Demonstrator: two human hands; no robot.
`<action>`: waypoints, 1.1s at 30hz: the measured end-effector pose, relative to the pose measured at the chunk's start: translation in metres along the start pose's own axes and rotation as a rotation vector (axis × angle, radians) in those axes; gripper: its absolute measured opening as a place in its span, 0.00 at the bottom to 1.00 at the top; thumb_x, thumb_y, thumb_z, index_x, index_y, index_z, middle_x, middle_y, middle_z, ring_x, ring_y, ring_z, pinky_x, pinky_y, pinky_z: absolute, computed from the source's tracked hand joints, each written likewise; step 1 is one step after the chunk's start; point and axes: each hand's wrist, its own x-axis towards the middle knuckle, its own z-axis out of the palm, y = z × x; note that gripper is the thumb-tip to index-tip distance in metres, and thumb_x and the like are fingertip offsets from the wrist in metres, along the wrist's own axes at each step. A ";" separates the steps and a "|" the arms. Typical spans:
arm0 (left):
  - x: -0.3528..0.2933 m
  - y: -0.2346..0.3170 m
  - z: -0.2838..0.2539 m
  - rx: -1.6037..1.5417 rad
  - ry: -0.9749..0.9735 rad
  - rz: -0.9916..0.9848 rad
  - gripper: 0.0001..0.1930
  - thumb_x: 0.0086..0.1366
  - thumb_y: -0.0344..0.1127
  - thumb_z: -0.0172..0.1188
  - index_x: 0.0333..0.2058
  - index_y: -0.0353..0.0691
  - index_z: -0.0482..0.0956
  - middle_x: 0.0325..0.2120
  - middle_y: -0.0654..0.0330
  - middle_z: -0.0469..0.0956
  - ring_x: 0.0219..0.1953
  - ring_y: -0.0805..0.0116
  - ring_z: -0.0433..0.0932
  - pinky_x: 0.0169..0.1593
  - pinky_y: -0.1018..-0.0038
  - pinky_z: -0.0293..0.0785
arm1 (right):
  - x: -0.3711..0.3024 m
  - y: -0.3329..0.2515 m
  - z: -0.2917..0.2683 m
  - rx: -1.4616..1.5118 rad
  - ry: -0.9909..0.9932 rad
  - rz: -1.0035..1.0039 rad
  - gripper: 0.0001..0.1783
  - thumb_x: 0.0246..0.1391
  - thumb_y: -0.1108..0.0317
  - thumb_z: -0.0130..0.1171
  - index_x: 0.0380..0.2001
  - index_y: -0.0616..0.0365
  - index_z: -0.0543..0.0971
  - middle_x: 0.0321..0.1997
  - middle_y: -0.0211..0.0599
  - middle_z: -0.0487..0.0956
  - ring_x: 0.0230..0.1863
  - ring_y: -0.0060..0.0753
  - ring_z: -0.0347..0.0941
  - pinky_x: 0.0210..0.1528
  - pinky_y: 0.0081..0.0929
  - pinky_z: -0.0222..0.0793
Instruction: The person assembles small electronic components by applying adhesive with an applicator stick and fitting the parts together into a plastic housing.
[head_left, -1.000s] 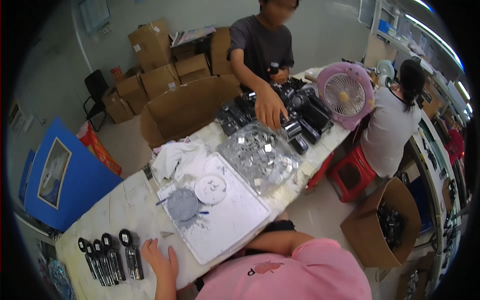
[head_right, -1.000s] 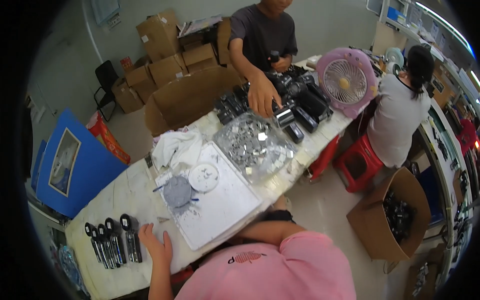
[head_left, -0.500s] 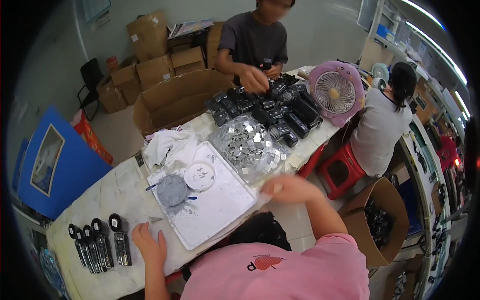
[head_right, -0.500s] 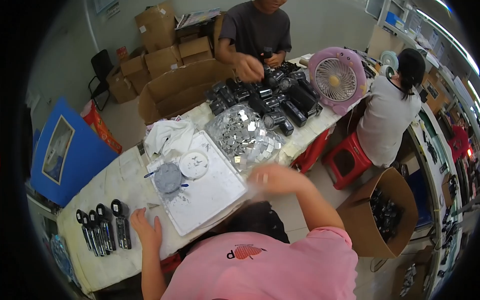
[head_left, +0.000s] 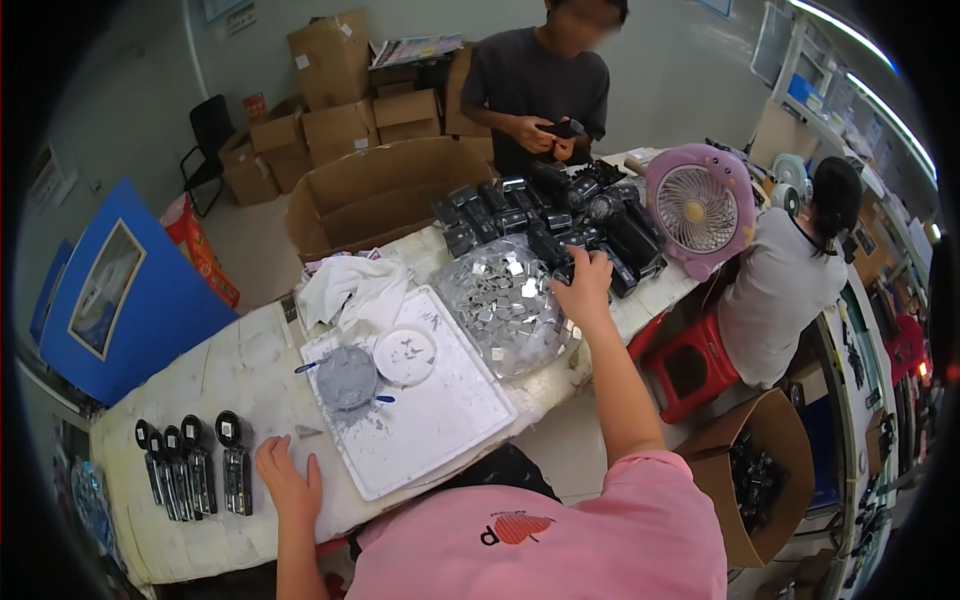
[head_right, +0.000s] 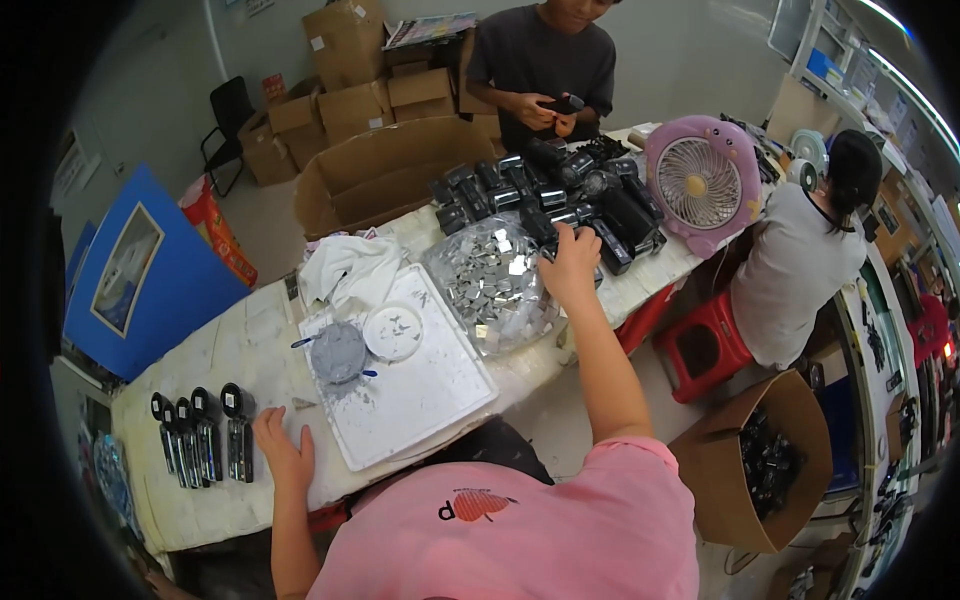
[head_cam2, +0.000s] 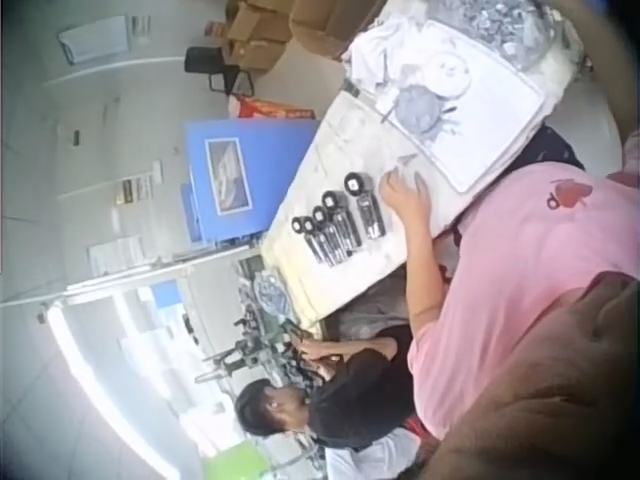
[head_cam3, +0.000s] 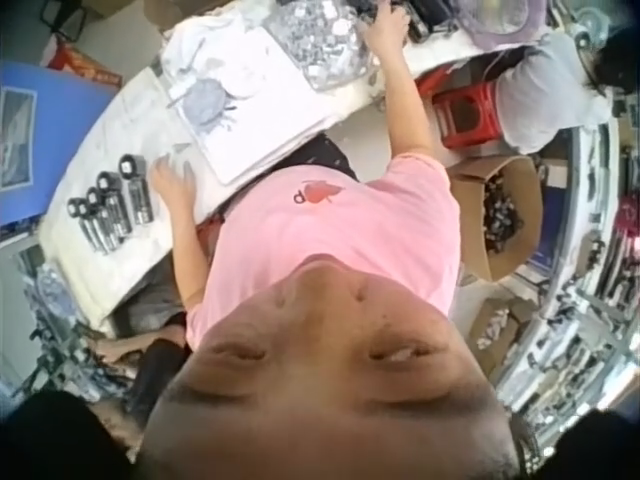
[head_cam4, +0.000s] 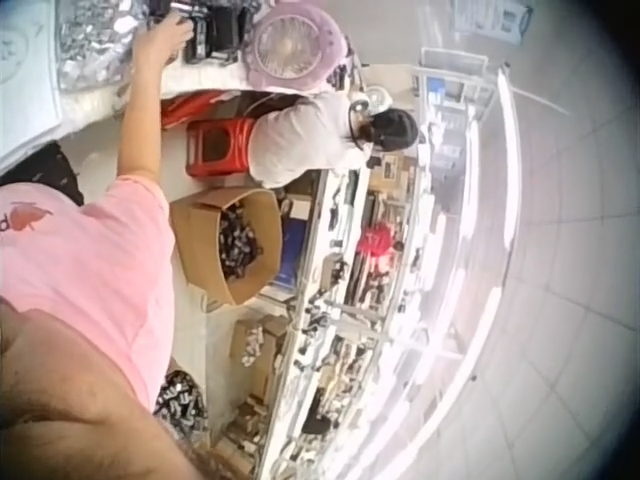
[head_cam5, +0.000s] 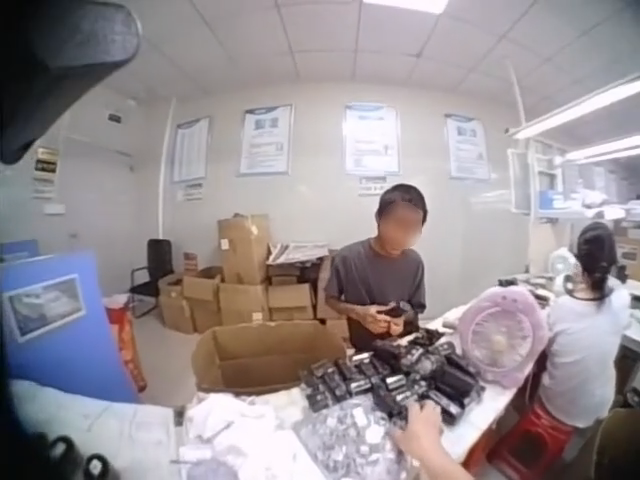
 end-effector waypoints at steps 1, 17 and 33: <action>0.000 0.000 -0.002 0.006 -0.006 -0.007 0.26 0.54 0.32 0.62 0.51 0.31 0.66 0.48 0.44 0.65 0.52 0.42 0.63 0.57 0.51 0.57 | 0.001 -0.002 -0.002 -0.005 0.007 -0.078 0.36 0.37 0.69 0.70 0.54 0.53 0.71 0.51 0.51 0.64 0.53 0.56 0.60 0.53 0.49 0.58; 0.054 0.071 -0.092 -0.622 -0.243 0.091 0.37 0.49 0.34 0.68 0.58 0.34 0.62 0.56 0.43 0.63 0.56 0.48 0.66 0.61 0.60 0.60 | -0.074 -0.173 -0.096 0.816 -0.817 -1.204 0.21 0.47 0.71 0.60 0.48 0.53 0.76 0.47 0.45 0.69 0.49 0.50 0.65 0.53 0.42 0.60; 0.027 0.032 -0.050 -1.867 -0.224 -0.771 0.36 0.55 0.36 0.71 0.58 0.43 0.59 0.46 0.53 0.73 0.37 0.58 0.80 0.38 0.64 0.80 | 0.001 -0.083 0.018 -0.025 -0.454 -0.445 0.13 0.50 0.70 0.61 0.41 0.59 0.81 0.38 0.46 0.77 0.42 0.52 0.72 0.45 0.39 0.69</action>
